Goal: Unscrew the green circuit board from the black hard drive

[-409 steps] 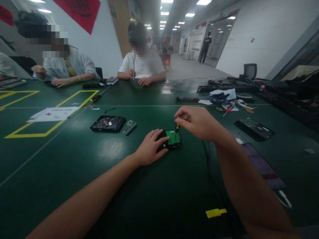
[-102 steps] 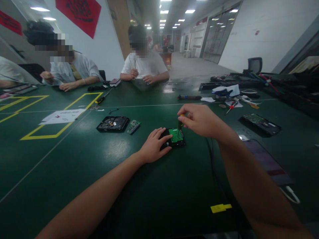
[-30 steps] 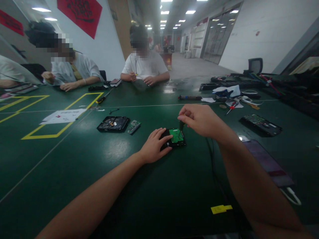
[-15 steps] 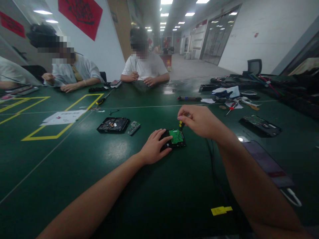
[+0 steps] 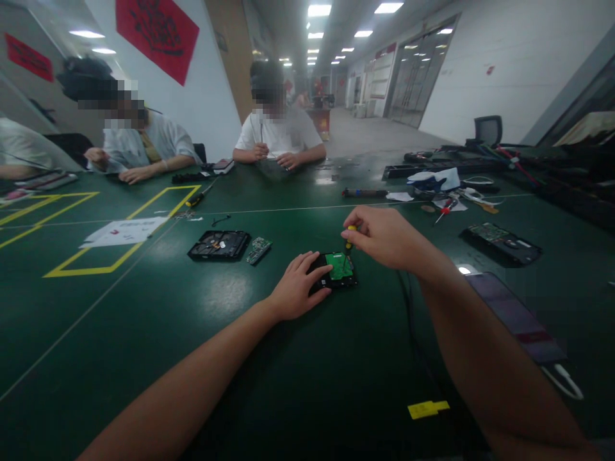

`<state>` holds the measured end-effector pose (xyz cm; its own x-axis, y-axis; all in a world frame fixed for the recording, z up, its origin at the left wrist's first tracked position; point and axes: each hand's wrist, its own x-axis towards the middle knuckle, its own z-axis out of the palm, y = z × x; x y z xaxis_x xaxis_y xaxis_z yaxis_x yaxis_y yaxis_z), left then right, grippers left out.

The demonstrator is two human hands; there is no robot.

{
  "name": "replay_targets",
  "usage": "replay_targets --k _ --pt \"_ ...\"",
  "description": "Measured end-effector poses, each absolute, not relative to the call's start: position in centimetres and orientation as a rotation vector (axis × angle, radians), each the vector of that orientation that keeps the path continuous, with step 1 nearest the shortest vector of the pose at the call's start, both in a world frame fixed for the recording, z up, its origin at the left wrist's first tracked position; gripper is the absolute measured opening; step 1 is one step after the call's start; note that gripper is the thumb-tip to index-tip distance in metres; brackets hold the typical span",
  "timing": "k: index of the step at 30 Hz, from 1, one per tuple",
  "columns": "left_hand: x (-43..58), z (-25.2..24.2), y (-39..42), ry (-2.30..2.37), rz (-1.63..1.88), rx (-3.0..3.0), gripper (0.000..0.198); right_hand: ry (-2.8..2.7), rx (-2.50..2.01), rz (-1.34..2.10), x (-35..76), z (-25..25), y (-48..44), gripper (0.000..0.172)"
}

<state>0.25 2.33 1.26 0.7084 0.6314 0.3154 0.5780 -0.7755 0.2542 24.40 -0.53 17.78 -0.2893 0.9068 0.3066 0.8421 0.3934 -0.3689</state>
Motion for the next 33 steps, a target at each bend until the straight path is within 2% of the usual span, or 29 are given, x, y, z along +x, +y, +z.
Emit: replay_targets --k 4,17,27,33 --pt "0.2 1.1 2.4 0.989 0.577 2.779 0.058 -2.247 -1.444 0.181 24.5 17.9 -0.6 0.016" --pt "0.3 1.1 2.4 0.978 0.584 2.794 0.057 -2.204 -1.441 0.221 24.5 18.0 -1.0 0.025" --pt "0.2 0.8 2.5 0.974 0.602 2.806 0.057 -2.165 -1.455 0.066 24.3 17.0 -0.4 0.008" --pt "0.3 0.7 2.5 0.969 0.634 2.791 0.057 -2.061 -1.396 0.081 24.7 14.0 -0.6 0.025"
